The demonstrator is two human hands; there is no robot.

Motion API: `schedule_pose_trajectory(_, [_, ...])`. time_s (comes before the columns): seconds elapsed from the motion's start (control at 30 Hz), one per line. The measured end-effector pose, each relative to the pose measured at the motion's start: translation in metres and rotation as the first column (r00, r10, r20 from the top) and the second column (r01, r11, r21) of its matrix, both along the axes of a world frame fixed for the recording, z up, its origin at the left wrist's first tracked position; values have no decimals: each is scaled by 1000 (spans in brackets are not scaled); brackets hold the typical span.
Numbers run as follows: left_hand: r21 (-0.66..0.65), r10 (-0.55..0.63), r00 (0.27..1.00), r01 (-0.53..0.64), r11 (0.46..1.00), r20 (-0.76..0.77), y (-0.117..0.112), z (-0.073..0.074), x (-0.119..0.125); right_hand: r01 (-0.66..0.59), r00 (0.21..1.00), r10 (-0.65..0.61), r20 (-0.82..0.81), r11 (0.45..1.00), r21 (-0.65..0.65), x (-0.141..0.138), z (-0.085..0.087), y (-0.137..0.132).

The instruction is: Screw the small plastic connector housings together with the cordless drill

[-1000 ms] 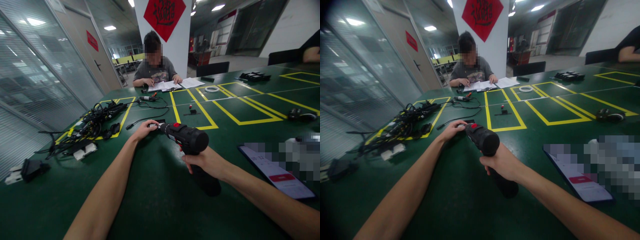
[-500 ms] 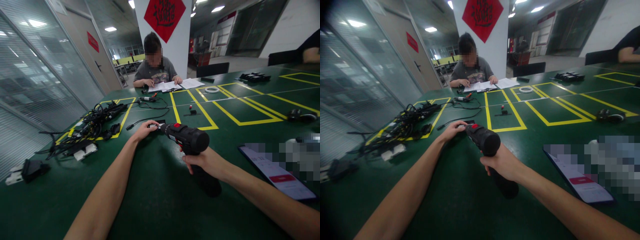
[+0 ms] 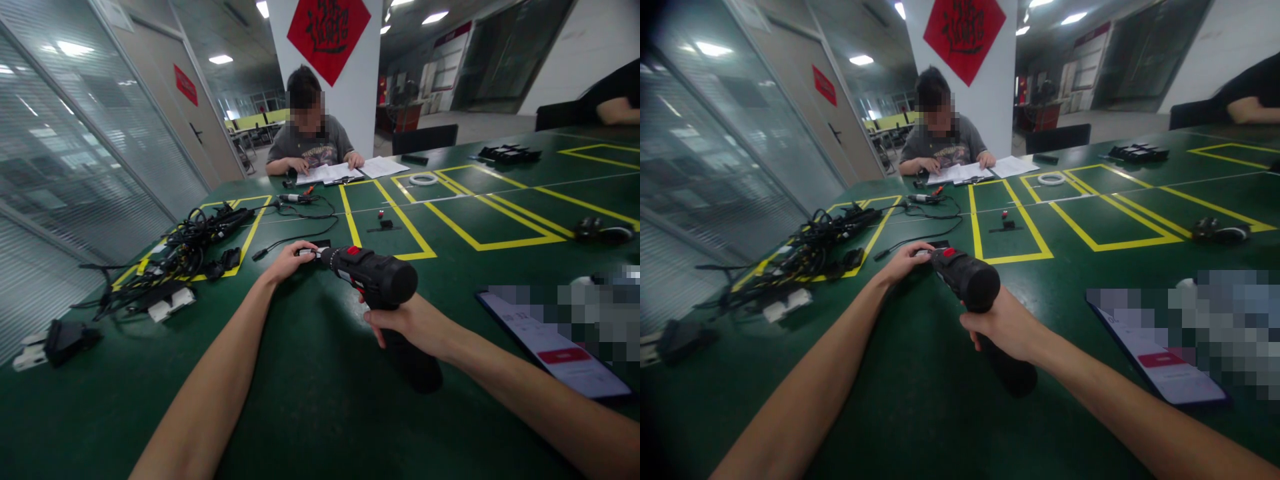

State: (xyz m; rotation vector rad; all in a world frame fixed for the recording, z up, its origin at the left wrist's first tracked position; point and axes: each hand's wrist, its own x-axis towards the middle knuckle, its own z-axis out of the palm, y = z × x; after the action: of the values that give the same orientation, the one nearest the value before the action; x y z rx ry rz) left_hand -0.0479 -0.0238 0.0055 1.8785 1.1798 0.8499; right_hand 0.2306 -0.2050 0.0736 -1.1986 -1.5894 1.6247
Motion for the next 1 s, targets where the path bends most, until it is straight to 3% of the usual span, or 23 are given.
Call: schedule_pose_trajectory(1.0, [38, -7, 997, 11, 999, -79, 5, -3, -2, -17, 1000, 16, 14, 999, 33, 1, -2, -1])
